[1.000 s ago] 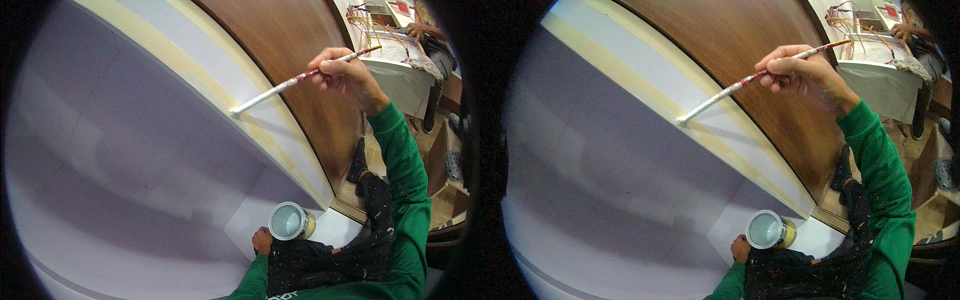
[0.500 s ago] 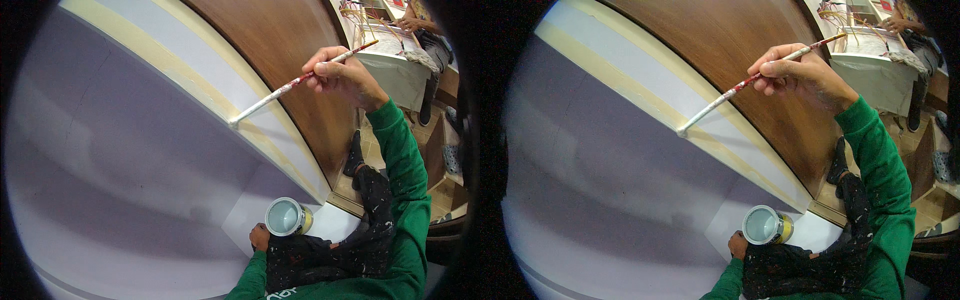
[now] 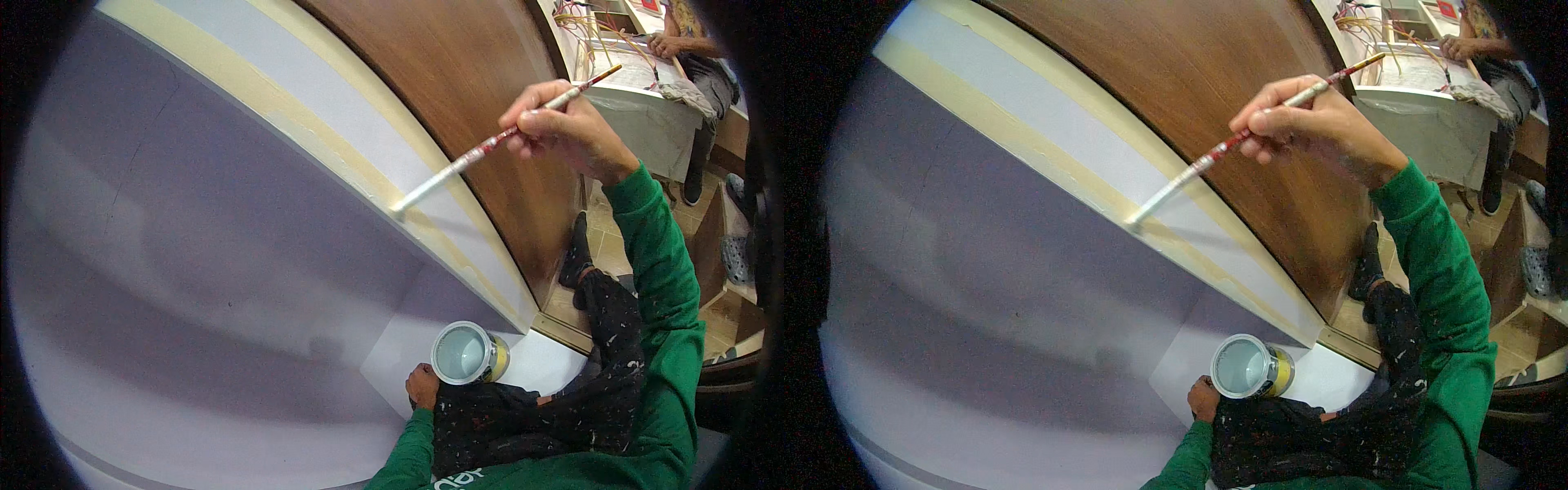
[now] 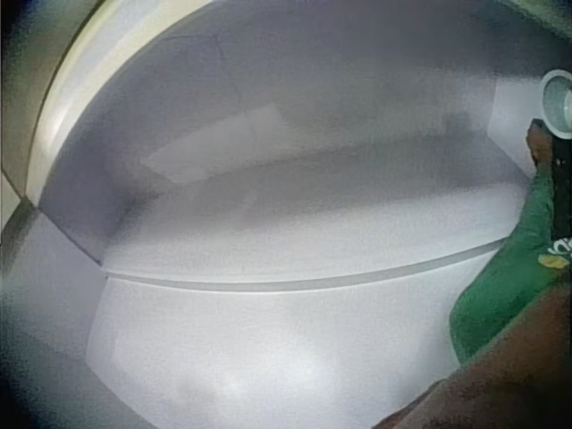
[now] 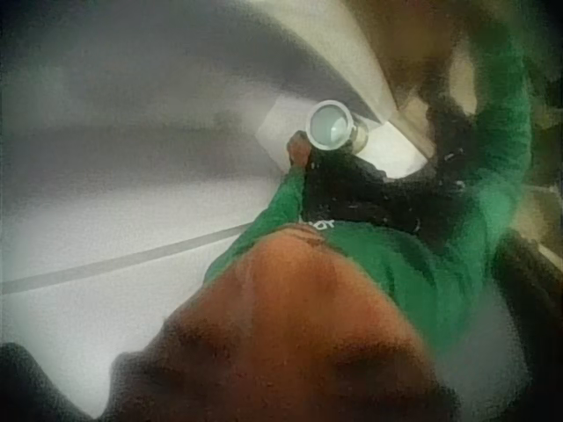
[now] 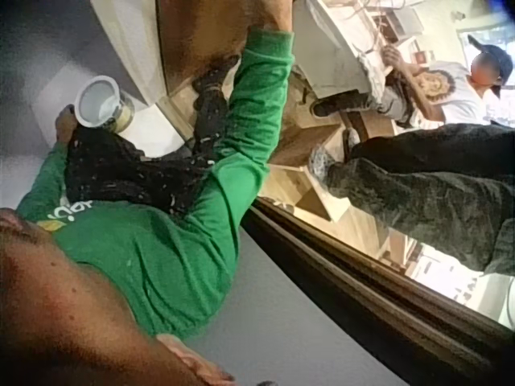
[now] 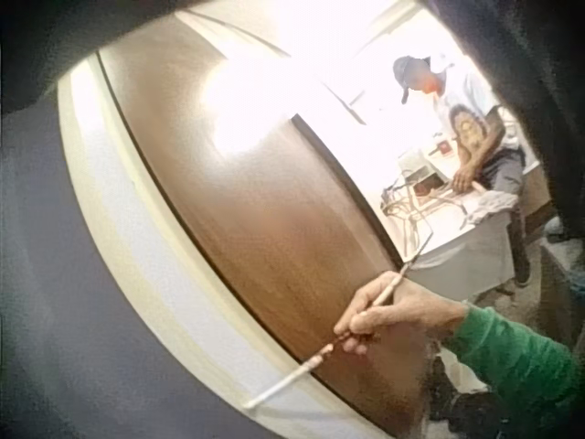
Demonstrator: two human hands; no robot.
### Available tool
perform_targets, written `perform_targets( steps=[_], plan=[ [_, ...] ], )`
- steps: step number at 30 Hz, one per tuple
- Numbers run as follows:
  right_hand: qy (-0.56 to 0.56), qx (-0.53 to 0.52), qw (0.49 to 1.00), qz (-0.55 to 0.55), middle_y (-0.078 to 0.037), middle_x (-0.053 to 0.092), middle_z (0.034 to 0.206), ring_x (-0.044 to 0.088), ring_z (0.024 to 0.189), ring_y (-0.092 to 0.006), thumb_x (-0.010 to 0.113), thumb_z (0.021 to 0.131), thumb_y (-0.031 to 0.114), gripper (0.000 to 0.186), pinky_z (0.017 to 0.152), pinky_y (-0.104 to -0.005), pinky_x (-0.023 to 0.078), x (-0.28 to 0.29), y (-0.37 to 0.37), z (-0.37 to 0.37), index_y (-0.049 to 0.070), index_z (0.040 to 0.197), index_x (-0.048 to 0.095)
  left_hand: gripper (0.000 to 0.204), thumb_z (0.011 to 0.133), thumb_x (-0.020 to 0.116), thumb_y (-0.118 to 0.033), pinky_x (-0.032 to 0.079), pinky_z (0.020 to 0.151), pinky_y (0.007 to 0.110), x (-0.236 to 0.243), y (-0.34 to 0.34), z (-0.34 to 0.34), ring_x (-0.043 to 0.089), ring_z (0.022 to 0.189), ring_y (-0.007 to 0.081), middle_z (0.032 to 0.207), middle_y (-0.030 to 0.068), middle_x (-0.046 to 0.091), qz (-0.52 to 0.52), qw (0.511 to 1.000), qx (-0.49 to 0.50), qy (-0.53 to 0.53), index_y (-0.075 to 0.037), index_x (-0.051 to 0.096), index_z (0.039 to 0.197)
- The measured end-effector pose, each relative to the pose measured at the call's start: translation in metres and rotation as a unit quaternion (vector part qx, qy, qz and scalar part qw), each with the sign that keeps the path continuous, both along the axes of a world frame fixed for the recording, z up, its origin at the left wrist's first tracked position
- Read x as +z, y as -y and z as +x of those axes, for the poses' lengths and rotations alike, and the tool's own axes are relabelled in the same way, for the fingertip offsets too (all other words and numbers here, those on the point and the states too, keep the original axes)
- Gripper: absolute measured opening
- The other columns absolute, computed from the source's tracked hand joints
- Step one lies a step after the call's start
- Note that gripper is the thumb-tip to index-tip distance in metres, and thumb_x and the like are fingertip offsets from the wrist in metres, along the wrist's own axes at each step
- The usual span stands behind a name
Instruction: The person is painting a wall with a brush, applying white paint along the edge where the wall meets a wooden surface. They repeatedly dip the brush into a paint can and apply paint to the wall.
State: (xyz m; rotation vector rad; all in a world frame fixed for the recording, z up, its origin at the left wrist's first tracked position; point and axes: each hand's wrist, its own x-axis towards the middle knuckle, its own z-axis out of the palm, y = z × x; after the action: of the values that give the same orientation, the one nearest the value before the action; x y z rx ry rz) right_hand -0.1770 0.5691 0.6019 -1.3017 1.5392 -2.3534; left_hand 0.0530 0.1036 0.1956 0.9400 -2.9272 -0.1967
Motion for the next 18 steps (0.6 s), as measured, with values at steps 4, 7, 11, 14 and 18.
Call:
perform_targets(
  steps=[4, 7, 11, 14, 18],
  plan=[
    [-0.003, -0.012, 0.999, -0.037, -0.010, 0.074, 0.094, 0.069, 0.080, -0.0108, 0.067, 0.097, 0.021, 0.026, 0.069, -0.0220, 0.055, 0.003, 0.006, -0.001, -0.003, 0.109, 0.070, 0.023, 0.090, 0.062, -0.030, 0.054, 0.080, 0.047, 0.002, 0.002, 0.003, 0.073, 0.090, 0.0332, 0.093, 0.0126, 0.077, -0.003, 1.000, 0.007, -0.004, -0.015, 0.078, 0.095],
    [-0.006, 0.010, 1.000, -0.005, -0.011, 0.075, 0.092, 0.070, 0.078, -0.0110, 0.069, 0.096, 0.018, 0.025, 0.066, -0.0211, 0.054, -0.009, 0.000, -0.003, -0.004, 0.107, 0.072, 0.023, 0.090, 0.062, -0.030, 0.054, 0.080, 0.047, 0.004, 0.000, 0.004, 0.073, 0.090, 0.0331, 0.091, 0.0128, 0.077, 0.007, 1.000, 0.007, -0.013, -0.015, 0.078, 0.095],
    [0.006, 0.003, 0.998, 0.060, -0.010, 0.075, 0.085, 0.069, 0.073, -0.0103, 0.072, 0.093, 0.018, 0.022, 0.060, -0.0197, 0.050, -0.029, -0.002, -0.005, -0.003, 0.100, 0.074, 0.025, 0.090, 0.061, -0.031, 0.054, 0.080, 0.047, 0.005, -0.003, 0.007, 0.073, 0.087, 0.0347, 0.089, 0.0141, 0.076, -0.008, 0.999, -0.018, -0.032, -0.014, 0.078, 0.095],
    [0.006, -0.001, 0.996, 0.095, -0.010, 0.076, 0.085, 0.070, 0.073, -0.0102, 0.072, 0.092, 0.016, 0.020, 0.060, -0.0202, 0.050, -0.029, -0.005, -0.004, -0.003, 0.098, 0.074, 0.027, 0.090, 0.063, -0.034, 0.055, 0.081, 0.049, -0.003, 0.006, 0.004, 0.072, 0.088, 0.0373, 0.091, 0.0144, 0.076, -0.004, 1.000, 0.005, -0.022, -0.012, 0.077, 0.096],
    [-0.010, 0.005, 0.999, 0.052, -0.009, 0.076, 0.089, 0.070, 0.075, -0.0104, 0.071, 0.094, 0.017, 0.021, 0.062, -0.0207, 0.051, -0.020, -0.001, -0.008, -0.002, 0.102, 0.073, 0.025, 0.091, 0.060, -0.030, 0.054, 0.081, 0.046, -0.005, 0.005, 0.003, 0.073, 0.087, 0.0361, 0.090, 0.0158, 0.076, 0.001, 1.000, 0.006, -0.013, -0.013, 0.078, 0.095]
  ],
)
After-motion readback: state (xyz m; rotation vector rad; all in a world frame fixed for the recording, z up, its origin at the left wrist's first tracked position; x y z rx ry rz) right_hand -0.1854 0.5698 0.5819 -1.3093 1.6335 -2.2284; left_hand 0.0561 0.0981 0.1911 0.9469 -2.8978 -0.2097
